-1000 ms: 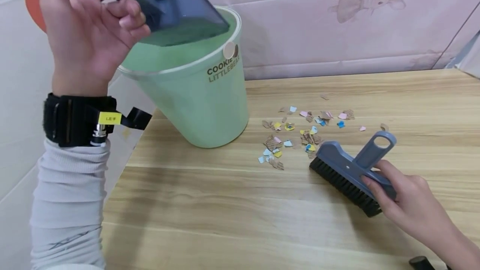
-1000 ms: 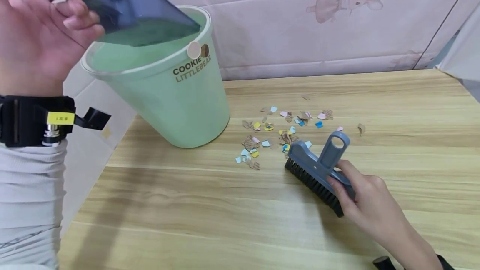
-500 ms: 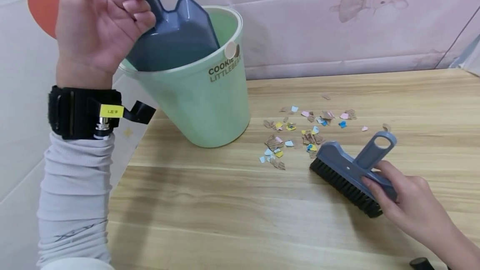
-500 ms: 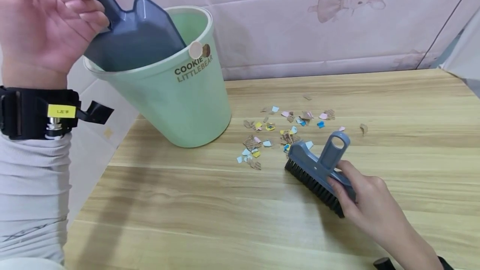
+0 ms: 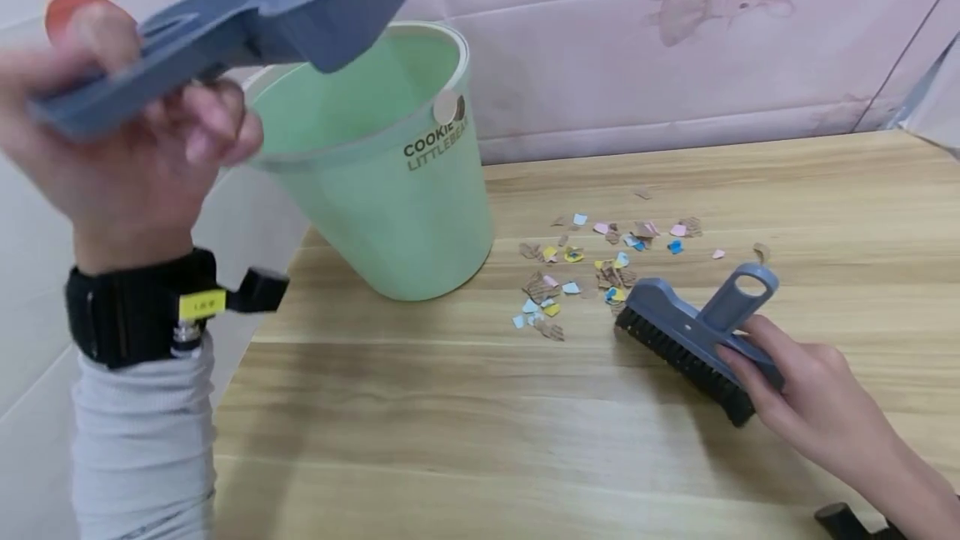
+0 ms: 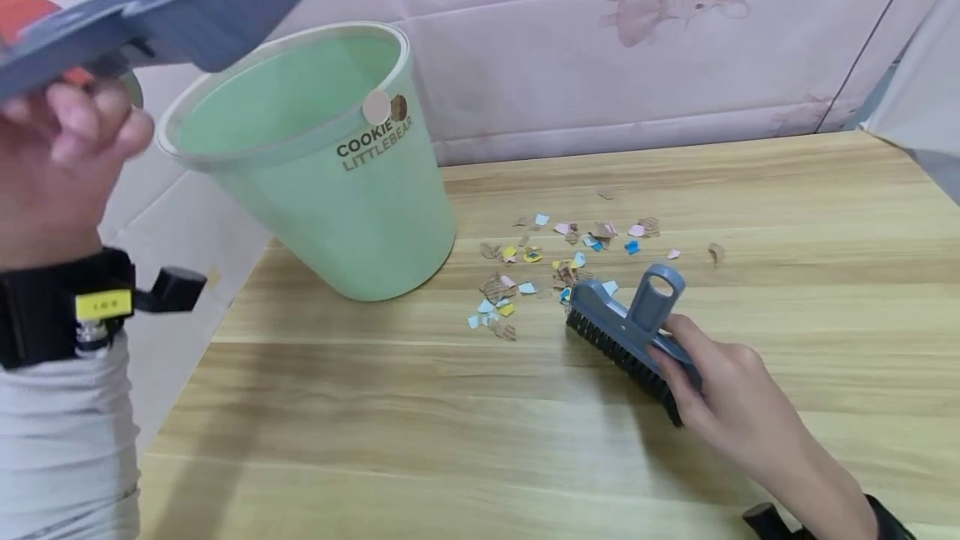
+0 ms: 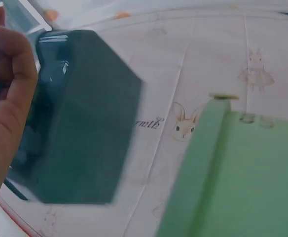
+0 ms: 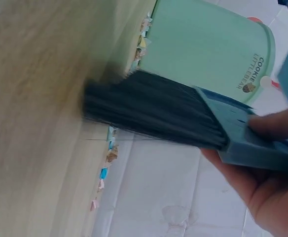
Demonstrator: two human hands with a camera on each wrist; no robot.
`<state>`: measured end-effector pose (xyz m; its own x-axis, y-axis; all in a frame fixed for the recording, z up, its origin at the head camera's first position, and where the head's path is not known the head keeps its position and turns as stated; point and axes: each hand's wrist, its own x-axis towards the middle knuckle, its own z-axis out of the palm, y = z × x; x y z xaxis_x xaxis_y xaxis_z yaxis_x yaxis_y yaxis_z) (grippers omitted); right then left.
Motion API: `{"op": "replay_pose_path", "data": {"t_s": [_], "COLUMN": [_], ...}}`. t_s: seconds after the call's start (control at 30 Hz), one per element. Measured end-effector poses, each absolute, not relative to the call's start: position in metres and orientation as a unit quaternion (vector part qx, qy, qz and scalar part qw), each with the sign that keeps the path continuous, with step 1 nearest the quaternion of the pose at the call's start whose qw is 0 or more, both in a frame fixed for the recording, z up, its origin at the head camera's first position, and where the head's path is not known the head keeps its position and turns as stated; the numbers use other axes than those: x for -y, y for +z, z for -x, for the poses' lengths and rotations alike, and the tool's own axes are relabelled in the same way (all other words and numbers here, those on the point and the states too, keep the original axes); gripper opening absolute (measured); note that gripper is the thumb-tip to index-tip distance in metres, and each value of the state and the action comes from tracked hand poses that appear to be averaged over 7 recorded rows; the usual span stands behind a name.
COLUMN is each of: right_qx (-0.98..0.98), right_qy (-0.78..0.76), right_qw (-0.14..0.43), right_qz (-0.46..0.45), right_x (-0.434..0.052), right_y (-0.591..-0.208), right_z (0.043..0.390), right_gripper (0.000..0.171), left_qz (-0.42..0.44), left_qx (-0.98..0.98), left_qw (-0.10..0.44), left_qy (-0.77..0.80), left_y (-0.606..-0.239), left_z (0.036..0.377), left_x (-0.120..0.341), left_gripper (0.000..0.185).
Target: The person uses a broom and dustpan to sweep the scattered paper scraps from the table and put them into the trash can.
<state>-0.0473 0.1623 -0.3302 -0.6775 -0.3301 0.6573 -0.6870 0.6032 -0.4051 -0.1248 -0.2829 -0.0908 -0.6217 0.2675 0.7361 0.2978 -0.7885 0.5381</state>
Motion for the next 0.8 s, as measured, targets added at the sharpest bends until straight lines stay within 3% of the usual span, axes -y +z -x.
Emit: {"op": "replay_pose_path", "data": {"t_s": [0.1,0.17,0.27,0.4,0.5,0.53,0.63,0.8], "right_qx": [0.848,0.843,0.832,0.820,0.816,0.816,0.818,0.836], "right_qy": [0.319,0.315,0.306,0.292,0.285,0.280,0.268,0.243], "right_qw": [0.290,0.297,0.302,0.301,0.294,0.294,0.288,0.269], "right_qz": [-0.308,-0.321,-0.350,-0.390,-0.408,-0.411,-0.419,-0.411], "right_x": [-0.159,-0.156,-0.148,-0.132,-0.120,-0.117,-0.107,-0.096], "right_y": [-0.330,-0.329,-0.327,-0.328,-0.332,-0.334,-0.338,-0.338], "right_z": [0.051,0.056,0.067,0.083,0.092,0.094,0.099,0.102], "right_gripper": [0.034,0.046,0.047,0.046,0.023,0.023,0.050,0.053], "left_qz": [0.485,0.508,0.544,0.522,0.470,0.456,0.432,0.352], "left_qx": [0.315,0.359,0.449,0.548,0.554,0.544,0.514,0.533], "left_qw": [-0.010,-0.028,-0.085,-0.144,-0.180,-0.189,-0.209,-0.252], "left_qy": [-0.816,-0.782,-0.704,-0.637,-0.663,-0.678,-0.711,-0.727], "left_y": [-0.124,-0.149,-0.181,-0.210,-0.229,-0.237,-0.262,-0.300], "left_z": [0.107,0.090,0.066,0.043,0.040,0.041,0.047,0.059], "left_x": [0.280,0.275,0.271,0.267,0.271,0.276,0.298,0.338], "left_gripper": [0.024,0.012,0.032,0.042,0.047,0.046,0.047,0.050]}}
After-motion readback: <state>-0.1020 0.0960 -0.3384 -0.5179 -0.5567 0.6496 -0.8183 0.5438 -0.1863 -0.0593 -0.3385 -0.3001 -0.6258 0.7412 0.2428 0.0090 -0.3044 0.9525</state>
